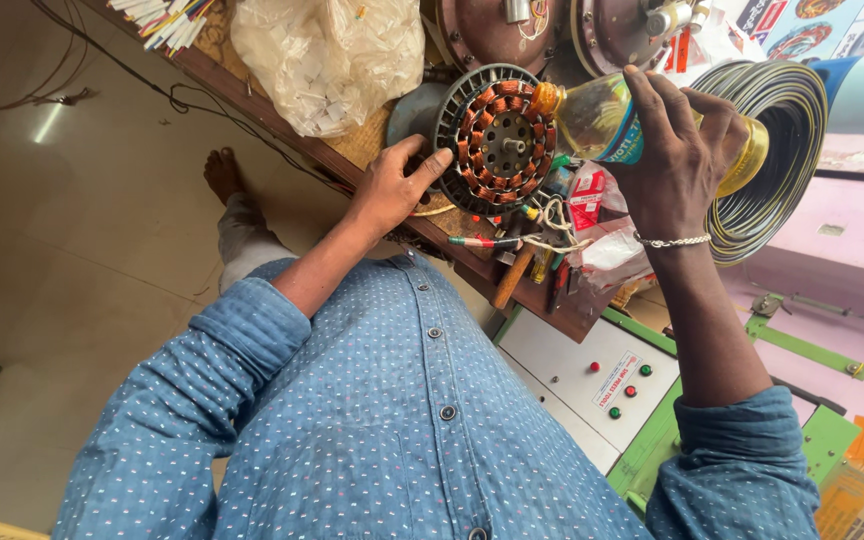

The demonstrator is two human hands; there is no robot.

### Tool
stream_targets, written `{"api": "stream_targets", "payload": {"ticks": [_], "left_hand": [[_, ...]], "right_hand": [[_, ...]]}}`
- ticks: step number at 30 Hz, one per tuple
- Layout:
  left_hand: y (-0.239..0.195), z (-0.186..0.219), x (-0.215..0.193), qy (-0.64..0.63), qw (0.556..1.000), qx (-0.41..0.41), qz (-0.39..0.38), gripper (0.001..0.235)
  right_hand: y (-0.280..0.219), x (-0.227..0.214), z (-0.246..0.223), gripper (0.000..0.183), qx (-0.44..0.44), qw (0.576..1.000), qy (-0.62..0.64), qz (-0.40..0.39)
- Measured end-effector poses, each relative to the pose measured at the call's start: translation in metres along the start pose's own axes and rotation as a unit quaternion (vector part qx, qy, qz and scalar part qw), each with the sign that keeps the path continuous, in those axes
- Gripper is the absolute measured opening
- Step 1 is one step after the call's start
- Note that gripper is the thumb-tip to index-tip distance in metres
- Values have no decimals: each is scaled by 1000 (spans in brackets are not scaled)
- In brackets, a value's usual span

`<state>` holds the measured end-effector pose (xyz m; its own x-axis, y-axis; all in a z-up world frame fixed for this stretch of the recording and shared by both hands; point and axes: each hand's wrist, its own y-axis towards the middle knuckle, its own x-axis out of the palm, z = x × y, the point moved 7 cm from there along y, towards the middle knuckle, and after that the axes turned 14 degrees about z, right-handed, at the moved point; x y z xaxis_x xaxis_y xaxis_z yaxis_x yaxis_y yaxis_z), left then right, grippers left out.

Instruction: The person pours a yellow liquid from a plastic bottle onto the copper windings of a motor stator. After pouring, the person uses a green screwdriver to adjust or inspect the windings.

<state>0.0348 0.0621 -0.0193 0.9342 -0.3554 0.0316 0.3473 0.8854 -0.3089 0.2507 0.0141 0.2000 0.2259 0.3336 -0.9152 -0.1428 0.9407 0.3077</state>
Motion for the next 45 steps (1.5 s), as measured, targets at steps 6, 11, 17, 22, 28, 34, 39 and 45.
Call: {"api": "stream_targets", "payload": {"ticks": [6, 11, 17, 22, 28, 34, 39, 45], "left_hand": [[4, 0, -2, 21, 1000, 15, -11, 58], [6, 6, -5, 23, 999, 43, -14, 57], [6, 9, -6, 23, 999, 16, -44, 53], [9, 8, -5, 39, 997, 30, -54, 52], [10, 10, -6, 25, 997, 39, -69, 51], [9, 7, -5, 30, 995, -2, -95, 50], [9, 9, -4, 22, 995, 12, -99, 49], [9, 8, -4, 19, 995, 0, -101, 50]], "right_hand": [[-13, -1, 1, 88, 21, 999, -28, -5], [-21, -4, 2, 96, 47, 998, -29, -15], [-32, -8, 0, 103, 95, 994, -29, -53], [-40, -12, -4, 96, 117, 992, -12, -46], [-50, -20, -11, 87, 136, 990, -9, -44], [-65, -26, -16, 86, 161, 985, -13, -57], [-78, -27, -17, 93, 187, 979, 8, -77], [-97, -20, -16, 100, 155, 981, -7, -113]]}}
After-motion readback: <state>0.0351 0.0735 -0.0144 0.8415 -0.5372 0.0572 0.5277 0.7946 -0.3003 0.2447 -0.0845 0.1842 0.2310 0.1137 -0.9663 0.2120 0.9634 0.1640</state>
